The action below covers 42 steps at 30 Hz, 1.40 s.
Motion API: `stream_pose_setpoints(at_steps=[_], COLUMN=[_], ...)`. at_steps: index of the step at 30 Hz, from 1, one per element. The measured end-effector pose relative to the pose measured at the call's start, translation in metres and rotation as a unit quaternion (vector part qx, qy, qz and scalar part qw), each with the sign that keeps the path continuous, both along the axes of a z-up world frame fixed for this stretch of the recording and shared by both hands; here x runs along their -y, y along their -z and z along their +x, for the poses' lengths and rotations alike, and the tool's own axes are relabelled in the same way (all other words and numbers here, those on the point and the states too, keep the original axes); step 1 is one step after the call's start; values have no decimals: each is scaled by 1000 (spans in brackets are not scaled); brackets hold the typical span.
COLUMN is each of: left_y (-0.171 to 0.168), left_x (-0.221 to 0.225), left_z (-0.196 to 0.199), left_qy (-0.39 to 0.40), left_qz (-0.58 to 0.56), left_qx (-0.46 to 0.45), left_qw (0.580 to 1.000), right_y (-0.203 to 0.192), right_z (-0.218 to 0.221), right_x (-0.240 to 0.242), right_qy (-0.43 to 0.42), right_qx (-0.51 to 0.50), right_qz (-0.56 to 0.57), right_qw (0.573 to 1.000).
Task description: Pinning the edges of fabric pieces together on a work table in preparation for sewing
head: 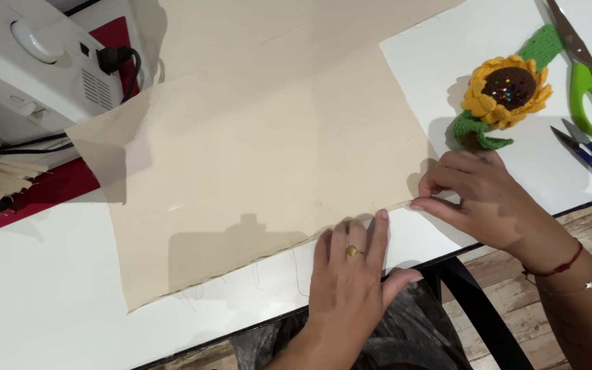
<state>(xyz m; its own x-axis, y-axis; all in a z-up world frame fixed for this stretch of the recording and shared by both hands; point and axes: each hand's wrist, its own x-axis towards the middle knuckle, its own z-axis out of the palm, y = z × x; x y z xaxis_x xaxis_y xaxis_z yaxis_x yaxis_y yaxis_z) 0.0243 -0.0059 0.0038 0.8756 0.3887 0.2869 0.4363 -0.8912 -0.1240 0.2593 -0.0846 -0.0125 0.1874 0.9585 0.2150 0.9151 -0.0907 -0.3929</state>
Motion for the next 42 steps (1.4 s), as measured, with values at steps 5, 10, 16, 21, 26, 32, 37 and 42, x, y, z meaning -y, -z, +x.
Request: stream_pose_setpoints(at_steps=[5, 10, 16, 21, 26, 32, 37, 42], left_y=[7, 6, 8, 4, 10, 8, 8, 3], left_x=[10, 8, 8, 13, 16, 16, 15, 18], left_z=[8, 15, 25, 30, 35, 44, 48, 50], left_qy=[33, 29, 25, 40, 52, 45, 48, 39], left_qz=[-49, -29, -20, -71, -8, -2, -22, -19], left_qx=[13, 15, 24, 12, 31, 24, 34, 18], left_qw=[998, 999, 999, 997, 998, 999, 998, 999], right_y=[-3, 4, 8, -9, 5, 3, -6, -9], right_z=[9, 14, 20, 21, 29, 30, 28, 30], right_x=[8, 8, 13, 17, 17, 15, 13, 11], right_qy=[-15, 2, 20, 25, 7, -1, 3, 7], right_qx=[1, 33, 42, -41, 2, 92, 86, 66], right_qz=[-15, -14, 7, -32, -30, -3, -36, -75], right_qw=[1000, 999, 999, 998, 1000, 996, 996, 995])
